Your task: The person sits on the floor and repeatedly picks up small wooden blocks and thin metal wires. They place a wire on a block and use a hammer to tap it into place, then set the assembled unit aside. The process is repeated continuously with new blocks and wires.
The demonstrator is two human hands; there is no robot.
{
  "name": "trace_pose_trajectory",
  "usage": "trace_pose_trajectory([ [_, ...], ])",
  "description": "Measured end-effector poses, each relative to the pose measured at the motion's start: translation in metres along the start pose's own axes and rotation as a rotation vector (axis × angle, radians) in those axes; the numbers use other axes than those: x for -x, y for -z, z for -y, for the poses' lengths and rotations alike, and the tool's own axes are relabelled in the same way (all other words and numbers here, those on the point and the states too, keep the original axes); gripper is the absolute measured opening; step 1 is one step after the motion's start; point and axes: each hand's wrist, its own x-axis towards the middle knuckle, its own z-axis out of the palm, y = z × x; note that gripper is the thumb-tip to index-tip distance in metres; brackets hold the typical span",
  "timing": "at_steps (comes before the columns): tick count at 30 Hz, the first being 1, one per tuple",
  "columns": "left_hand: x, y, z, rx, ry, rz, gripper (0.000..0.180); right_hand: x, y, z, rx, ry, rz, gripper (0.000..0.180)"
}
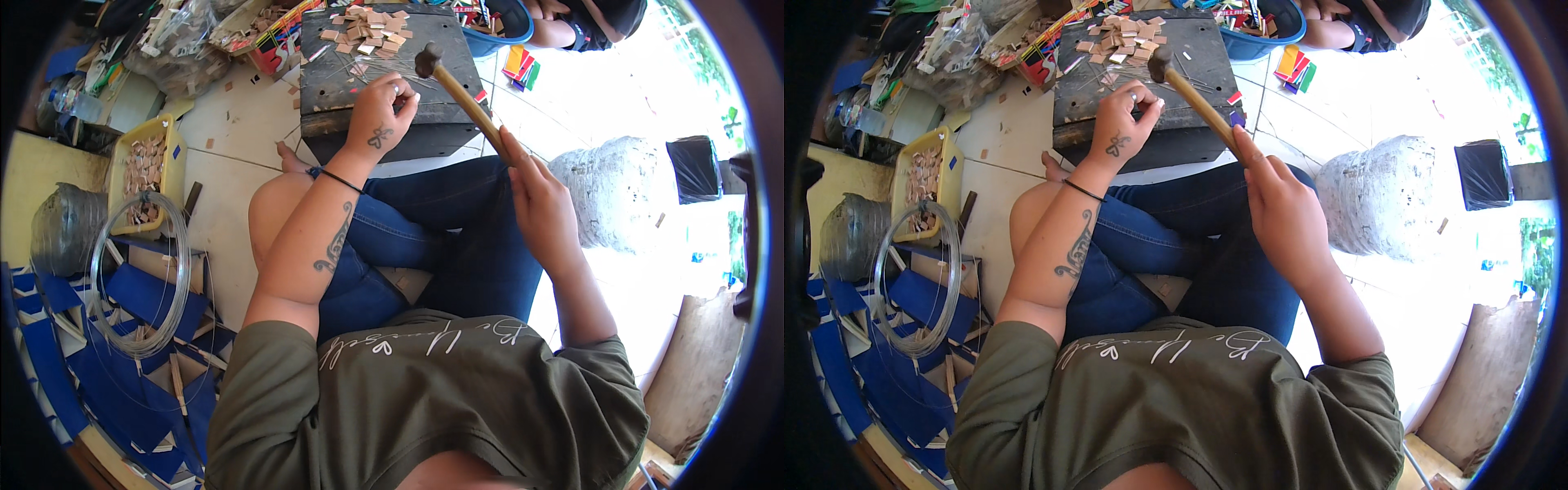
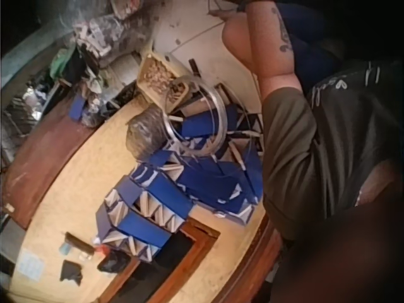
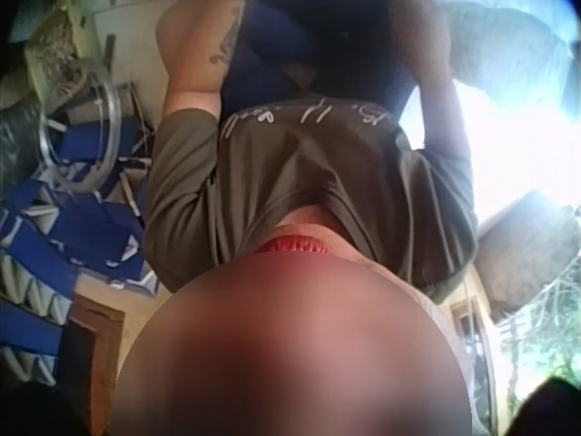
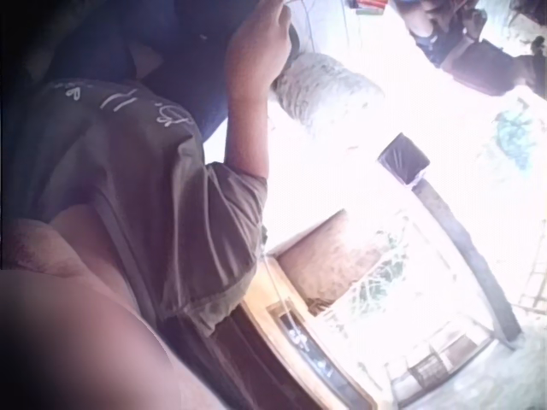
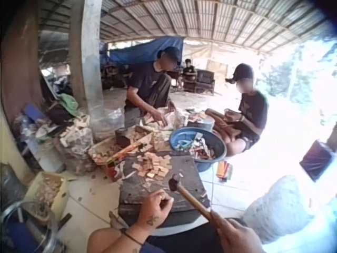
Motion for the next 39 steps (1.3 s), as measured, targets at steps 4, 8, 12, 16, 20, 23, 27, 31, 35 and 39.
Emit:
trace_pose_trajectory([
  [4,0.001,-0.001,0.002,0.004,-0.012,-0.015,0.013,0.001,0.002,-0.001,-0.067,0.029,-0.082,0.048],
  [8,0.002,-0.002,0.004,-0.021,-0.019,-0.023,0.013,-0.001,0.000,-0.003,-0.076,0.037,-0.087,0.047],
  [12,0.003,-0.002,0.004,-0.023,-0.025,-0.032,0.014,-0.002,-0.004,-0.005,-0.129,0.090,-0.171,0.045],
  [16,0.004,-0.002,0.006,-0.066,-0.003,-0.005,0.011,-0.011,-0.012,-0.015,-0.187,0.003,-0.098,0.044],
  [20,0.005,-0.005,0.007,-0.100,0.014,-0.049,0.009,-0.039,-0.030,-0.036,-0.142,-0.085,-0.096,0.043],
  [23,0.003,-0.004,0.005,-0.194,-0.103,-0.085,0.008,-0.073,-0.061,-0.049,0.038,-0.139,-0.110,0.040],
  [27,0.005,0.007,-0.004,-0.125,0.077,0.006,0.009,-0.094,-0.091,-0.054,0.138,-0.190,-0.089,0.039],
  [31,0.005,0.019,-0.014,-0.072,0.072,0.014,0.009,-0.101,-0.089,-0.043,0.333,-0.040,-0.255,0.033],
  [35,0.000,0.027,-0.018,-0.141,-0.005,0.052,0.006,-0.122,-0.080,-0.020,-0.392,0.242,-0.278,0.025],
  [39,-0.004,0.030,-0.021,-0.197,-0.002,0.088,0.008,-0.142,-0.087,-0.004,-0.579,0.125,-0.075,0.016],
])
